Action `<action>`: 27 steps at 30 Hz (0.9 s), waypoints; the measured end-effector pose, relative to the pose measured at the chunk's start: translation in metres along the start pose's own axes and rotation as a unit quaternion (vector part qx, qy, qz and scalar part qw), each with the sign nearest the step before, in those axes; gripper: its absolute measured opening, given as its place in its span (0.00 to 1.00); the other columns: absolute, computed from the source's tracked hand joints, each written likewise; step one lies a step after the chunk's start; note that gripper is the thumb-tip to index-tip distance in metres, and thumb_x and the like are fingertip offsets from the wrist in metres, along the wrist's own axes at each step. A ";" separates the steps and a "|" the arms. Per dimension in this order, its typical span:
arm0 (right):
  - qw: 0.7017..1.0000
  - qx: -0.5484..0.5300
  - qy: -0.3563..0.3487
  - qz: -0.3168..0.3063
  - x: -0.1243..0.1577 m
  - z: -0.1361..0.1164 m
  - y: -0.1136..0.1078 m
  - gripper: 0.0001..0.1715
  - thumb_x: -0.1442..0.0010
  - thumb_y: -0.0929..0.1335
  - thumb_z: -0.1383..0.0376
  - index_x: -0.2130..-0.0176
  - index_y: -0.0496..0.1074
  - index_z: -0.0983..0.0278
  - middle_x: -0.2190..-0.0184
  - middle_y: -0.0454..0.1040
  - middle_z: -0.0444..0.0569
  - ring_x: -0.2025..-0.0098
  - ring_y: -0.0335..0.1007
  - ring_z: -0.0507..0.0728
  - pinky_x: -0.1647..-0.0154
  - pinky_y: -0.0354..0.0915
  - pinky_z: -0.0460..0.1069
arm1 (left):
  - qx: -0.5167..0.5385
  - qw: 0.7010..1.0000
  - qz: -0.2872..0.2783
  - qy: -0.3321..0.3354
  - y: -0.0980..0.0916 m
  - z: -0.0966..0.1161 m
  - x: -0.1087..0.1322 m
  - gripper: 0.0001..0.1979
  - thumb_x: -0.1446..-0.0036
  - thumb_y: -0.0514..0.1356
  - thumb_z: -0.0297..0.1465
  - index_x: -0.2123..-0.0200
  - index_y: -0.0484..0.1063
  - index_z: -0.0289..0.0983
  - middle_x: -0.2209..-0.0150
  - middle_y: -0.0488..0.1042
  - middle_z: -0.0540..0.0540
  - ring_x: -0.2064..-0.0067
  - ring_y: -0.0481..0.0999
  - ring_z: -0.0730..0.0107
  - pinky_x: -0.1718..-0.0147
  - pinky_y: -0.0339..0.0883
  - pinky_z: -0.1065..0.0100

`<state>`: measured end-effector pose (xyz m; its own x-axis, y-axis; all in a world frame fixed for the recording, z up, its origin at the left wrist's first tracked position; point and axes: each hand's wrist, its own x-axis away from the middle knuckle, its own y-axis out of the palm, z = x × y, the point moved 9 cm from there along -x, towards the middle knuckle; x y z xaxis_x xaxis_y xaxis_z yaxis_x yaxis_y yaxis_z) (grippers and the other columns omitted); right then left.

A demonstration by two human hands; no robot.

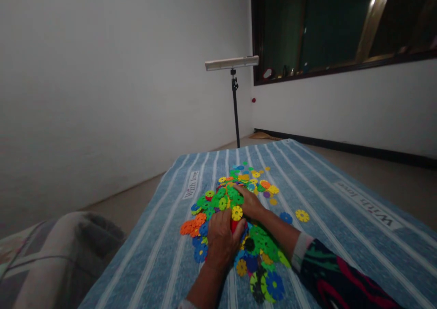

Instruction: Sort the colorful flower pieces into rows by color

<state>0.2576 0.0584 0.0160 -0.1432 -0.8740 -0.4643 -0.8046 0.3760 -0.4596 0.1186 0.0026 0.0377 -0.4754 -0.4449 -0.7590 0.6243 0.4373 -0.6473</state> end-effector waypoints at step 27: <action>0.992 0.105 0.040 0.052 0.066 0.020 -0.034 0.24 0.36 0.62 0.58 0.43 0.70 0.61 0.44 0.73 0.52 0.42 0.68 0.59 0.40 0.63 0.54 | 0.061 0.962 -0.117 0.240 0.001 0.112 0.058 0.37 0.48 0.56 0.60 0.45 0.70 0.39 0.46 0.75 0.37 0.43 0.70 0.48 0.40 0.56 0.42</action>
<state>0.2874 -0.0064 -0.0141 -0.2719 -0.8455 -0.4596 -0.6461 0.5143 -0.5640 0.1611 -0.1107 0.0009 -0.8251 -0.0961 -0.5568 0.5189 0.2609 -0.8140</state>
